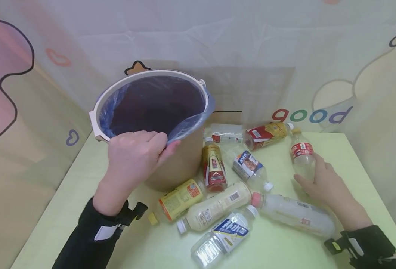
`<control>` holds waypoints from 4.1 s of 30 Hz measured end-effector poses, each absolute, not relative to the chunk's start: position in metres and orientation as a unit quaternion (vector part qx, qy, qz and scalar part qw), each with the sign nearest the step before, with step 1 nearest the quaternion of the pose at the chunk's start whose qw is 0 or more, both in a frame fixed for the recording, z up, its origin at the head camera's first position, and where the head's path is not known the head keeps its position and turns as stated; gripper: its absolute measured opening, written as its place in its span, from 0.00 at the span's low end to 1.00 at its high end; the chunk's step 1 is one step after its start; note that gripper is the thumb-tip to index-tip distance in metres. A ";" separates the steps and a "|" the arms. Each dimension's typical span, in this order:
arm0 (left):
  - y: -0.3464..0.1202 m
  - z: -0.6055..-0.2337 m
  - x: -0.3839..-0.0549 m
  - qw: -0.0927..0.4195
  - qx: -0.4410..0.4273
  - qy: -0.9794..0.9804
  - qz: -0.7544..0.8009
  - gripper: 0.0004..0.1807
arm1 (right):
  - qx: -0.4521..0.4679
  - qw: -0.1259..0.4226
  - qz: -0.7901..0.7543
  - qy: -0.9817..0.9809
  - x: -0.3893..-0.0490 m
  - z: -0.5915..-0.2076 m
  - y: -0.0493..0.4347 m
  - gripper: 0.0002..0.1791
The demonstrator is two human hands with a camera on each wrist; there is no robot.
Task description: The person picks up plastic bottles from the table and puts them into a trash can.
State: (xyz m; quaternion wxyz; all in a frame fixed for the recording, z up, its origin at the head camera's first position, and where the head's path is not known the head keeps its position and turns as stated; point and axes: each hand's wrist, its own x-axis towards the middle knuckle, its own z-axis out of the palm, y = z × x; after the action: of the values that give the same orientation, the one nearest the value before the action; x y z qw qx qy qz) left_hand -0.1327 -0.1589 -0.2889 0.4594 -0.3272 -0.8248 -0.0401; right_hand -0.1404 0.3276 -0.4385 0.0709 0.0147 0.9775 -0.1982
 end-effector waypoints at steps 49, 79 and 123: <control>-0.152 -0.286 -0.116 0.513 -0.394 -0.735 -0.202 0.14 | -0.061 -0.191 -0.418 0.886 -0.119 -0.281 0.195 0.44; -0.155 -0.284 -0.126 0.409 -0.267 -0.868 -0.087 0.22 | -0.279 -0.232 -0.356 0.861 -0.178 -0.225 0.117 0.37; -0.162 -0.296 -0.140 0.562 -0.302 -0.752 -0.166 0.23 | -0.360 -0.182 -0.316 0.859 -0.185 -0.240 0.049 0.22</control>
State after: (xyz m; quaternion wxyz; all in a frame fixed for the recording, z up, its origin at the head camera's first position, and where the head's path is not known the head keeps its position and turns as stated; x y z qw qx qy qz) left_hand -0.1403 -0.1617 -0.2959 0.5625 -0.3019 -0.7516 -0.1658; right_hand -0.1854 0.0486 -0.2401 -0.1818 -0.3603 0.8586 -0.3161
